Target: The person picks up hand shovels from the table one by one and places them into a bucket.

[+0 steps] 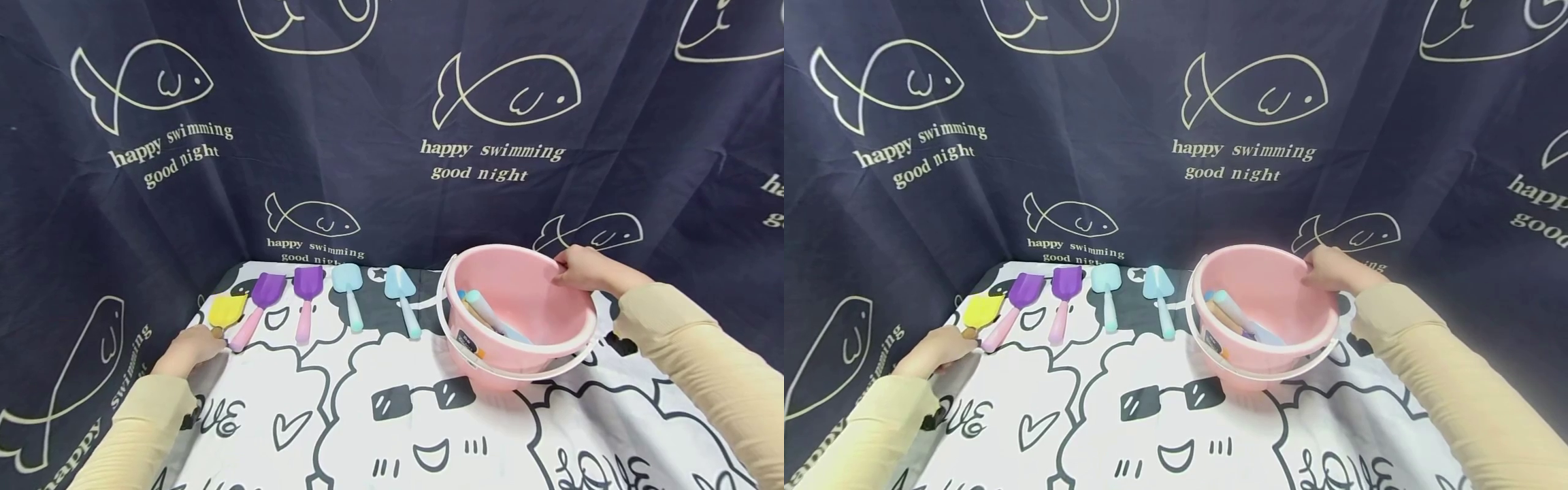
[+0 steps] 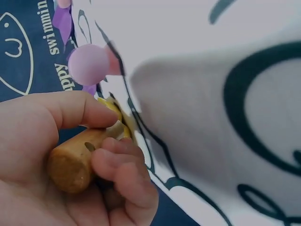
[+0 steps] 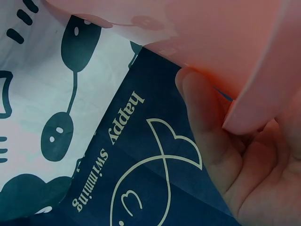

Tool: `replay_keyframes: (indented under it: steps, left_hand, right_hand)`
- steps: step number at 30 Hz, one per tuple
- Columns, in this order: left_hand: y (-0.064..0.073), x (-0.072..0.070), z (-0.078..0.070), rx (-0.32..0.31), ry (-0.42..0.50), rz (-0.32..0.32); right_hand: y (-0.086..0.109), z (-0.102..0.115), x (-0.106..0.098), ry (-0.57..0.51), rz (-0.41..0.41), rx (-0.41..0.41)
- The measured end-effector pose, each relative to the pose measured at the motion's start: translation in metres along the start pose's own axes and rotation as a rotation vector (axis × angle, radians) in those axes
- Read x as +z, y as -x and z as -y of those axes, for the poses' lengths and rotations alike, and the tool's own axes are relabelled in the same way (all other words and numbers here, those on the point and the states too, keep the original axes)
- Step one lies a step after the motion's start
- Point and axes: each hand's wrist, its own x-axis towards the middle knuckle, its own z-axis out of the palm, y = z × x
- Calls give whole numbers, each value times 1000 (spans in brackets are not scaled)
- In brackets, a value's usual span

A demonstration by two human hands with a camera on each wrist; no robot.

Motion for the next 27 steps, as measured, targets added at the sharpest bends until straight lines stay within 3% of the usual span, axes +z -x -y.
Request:
replay_keyframes:
  steps: [6, 11, 18, 27]
  left_hand:
    - [1, -5, -3, -12, -18, -28]
    - [3, -11, -4, 28, -75, -68]
    - [12, -23, -6, 90, -141, -74]
    - [24, -38, -14, 123, -119, -67]
  right_hand:
    - [-2, -1, 0, -3, -2, -6]
    - [-2, 0, 0, -4, 6, 10]
    - [-2, -2, 0, -20, 22, 20]
    - [-3, -2, 0, -11, 24, 19]
